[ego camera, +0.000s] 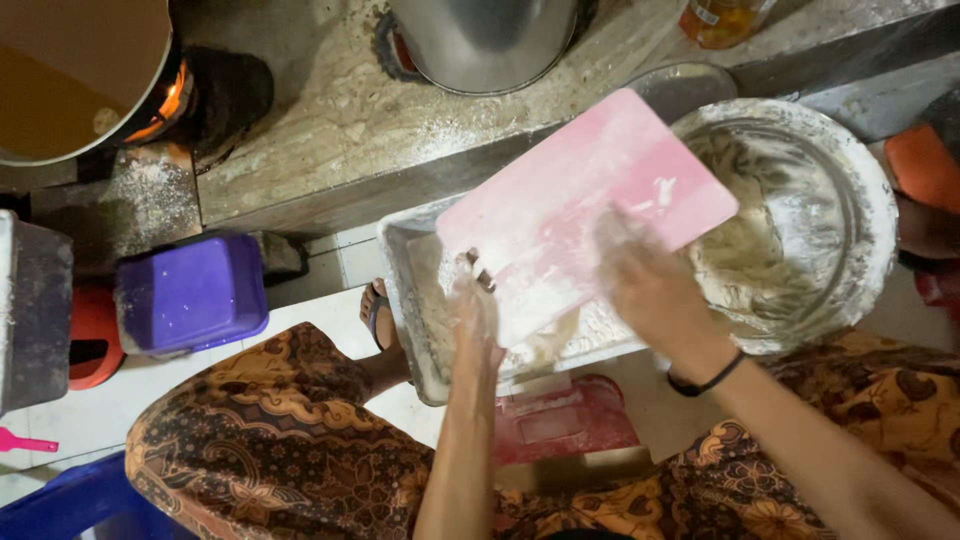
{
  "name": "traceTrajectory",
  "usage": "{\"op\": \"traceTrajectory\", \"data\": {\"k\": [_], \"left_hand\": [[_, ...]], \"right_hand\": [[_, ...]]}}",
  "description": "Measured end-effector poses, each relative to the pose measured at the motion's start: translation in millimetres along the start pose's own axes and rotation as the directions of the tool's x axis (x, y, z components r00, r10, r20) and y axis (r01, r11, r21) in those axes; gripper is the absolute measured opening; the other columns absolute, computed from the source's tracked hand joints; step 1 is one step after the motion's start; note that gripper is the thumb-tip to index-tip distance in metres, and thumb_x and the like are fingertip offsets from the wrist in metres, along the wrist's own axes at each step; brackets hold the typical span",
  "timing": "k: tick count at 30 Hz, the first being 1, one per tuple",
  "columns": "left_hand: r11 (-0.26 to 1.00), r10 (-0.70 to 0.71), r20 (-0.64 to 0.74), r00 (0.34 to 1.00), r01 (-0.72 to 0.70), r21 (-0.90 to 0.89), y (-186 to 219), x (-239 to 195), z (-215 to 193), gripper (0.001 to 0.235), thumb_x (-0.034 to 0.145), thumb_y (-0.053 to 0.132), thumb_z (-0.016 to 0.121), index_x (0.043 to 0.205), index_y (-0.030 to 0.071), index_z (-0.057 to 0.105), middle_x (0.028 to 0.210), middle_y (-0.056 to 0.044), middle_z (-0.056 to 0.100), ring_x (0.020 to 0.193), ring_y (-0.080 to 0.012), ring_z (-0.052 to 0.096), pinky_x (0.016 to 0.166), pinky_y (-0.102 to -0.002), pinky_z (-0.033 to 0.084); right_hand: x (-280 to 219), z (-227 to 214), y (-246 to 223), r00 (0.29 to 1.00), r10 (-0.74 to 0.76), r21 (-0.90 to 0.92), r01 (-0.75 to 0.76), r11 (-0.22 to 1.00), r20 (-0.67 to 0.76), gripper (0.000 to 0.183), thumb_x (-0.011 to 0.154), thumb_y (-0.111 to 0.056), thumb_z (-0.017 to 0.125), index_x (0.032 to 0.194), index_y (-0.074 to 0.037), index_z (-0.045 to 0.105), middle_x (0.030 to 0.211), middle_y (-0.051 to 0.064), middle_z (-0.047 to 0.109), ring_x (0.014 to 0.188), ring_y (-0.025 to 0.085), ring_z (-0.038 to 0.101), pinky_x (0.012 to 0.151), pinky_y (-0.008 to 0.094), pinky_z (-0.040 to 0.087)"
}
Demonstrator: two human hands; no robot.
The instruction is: The person kneads dough in a metal bowl, repeatedly scooping portions and rolling them on a pink cutting board dusted with flour. The person uses both hands to shape and flatten the dough pieces.
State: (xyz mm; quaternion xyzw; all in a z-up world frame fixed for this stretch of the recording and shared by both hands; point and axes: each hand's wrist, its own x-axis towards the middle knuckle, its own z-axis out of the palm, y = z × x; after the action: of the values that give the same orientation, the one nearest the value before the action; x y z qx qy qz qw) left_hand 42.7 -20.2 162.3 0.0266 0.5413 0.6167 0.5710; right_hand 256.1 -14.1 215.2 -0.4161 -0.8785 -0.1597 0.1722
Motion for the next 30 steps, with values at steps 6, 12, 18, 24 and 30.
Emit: {"op": "traceTrajectory", "data": {"k": [6, 12, 18, 24, 30], "left_hand": [[0.993, 0.014, 0.085, 0.996, -0.024, 0.119, -35.5, 36.0, -48.8, 0.052, 0.096, 0.060, 0.041, 0.133, 0.028, 0.056, 0.103, 0.001, 0.065, 0.091, -0.0118, 0.059, 0.081, -0.027, 0.050], [0.989, -0.140, 0.019, 0.990, 0.141, -0.040, -44.9, 52.0, -37.5, 0.046, 0.100, 0.055, 0.036, 0.136, 0.033, 0.055, 0.119, -0.006, 0.069, 0.096, -0.0212, 0.063, 0.080, -0.043, 0.057], [0.996, -0.071, 0.078, 0.994, 0.066, 0.064, -67.1, 84.6, -68.7, 0.042, 0.094, 0.061, 0.048, 0.122, 0.030, 0.060, 0.094, -0.005, 0.069, 0.079, -0.0222, 0.067, 0.067, -0.040, 0.061], [0.991, -0.005, 0.184, 0.983, -0.019, 0.130, -5.8, 59.2, -52.9, 0.056, 0.090, 0.065, 0.049, 0.130, 0.026, 0.055, 0.101, -0.009, 0.068, 0.084, -0.0235, 0.067, 0.071, -0.044, 0.062], [0.978, -0.058, 0.236, 0.970, 0.009, 0.207, 29.7, 51.1, -50.0, 0.039, 0.097, 0.047, 0.054, 0.120, 0.017, 0.061, 0.085, -0.005, 0.063, 0.076, -0.0160, 0.062, 0.065, -0.030, 0.058]], "right_hand": [[15.6, -28.1, -6.6, 0.997, -0.005, 0.049, 0.009, 0.999, -0.070, 0.022, 0.097, -0.024, 0.058, 0.104, -0.008, 0.071, 0.106, 0.010, 0.070, 0.110, 0.025, 0.067, 0.106, 0.041, 0.046], [21.2, -34.3, -25.3, 0.998, 0.032, 0.173, -0.023, 0.985, -0.048, 0.052, 0.095, -0.032, 0.058, 0.139, -0.004, 0.055, 0.142, 0.015, 0.056, 0.132, 0.031, 0.052, 0.112, 0.044, 0.039], [19.4, -44.1, -22.6, 0.975, 0.220, 0.079, -0.218, 0.973, -0.018, 0.061, 0.099, -0.038, 0.051, 0.141, 0.006, 0.052, 0.134, 0.028, 0.057, 0.124, 0.041, 0.057, 0.109, 0.047, 0.041], [18.7, -56.6, 5.1, 0.994, 0.105, 0.185, -0.102, 0.977, -0.008, 0.066, 0.090, -0.044, 0.062, 0.136, 0.002, 0.056, 0.141, 0.023, 0.056, 0.130, 0.035, 0.054, 0.110, 0.043, 0.042], [24.8, -66.1, 15.0, 0.991, 0.054, 0.570, -0.114, 0.814, 0.122, 0.064, 0.078, -0.036, 0.076, 0.130, -0.003, 0.061, 0.126, 0.015, 0.064, 0.119, 0.033, 0.061, 0.105, 0.041, 0.045]]}}
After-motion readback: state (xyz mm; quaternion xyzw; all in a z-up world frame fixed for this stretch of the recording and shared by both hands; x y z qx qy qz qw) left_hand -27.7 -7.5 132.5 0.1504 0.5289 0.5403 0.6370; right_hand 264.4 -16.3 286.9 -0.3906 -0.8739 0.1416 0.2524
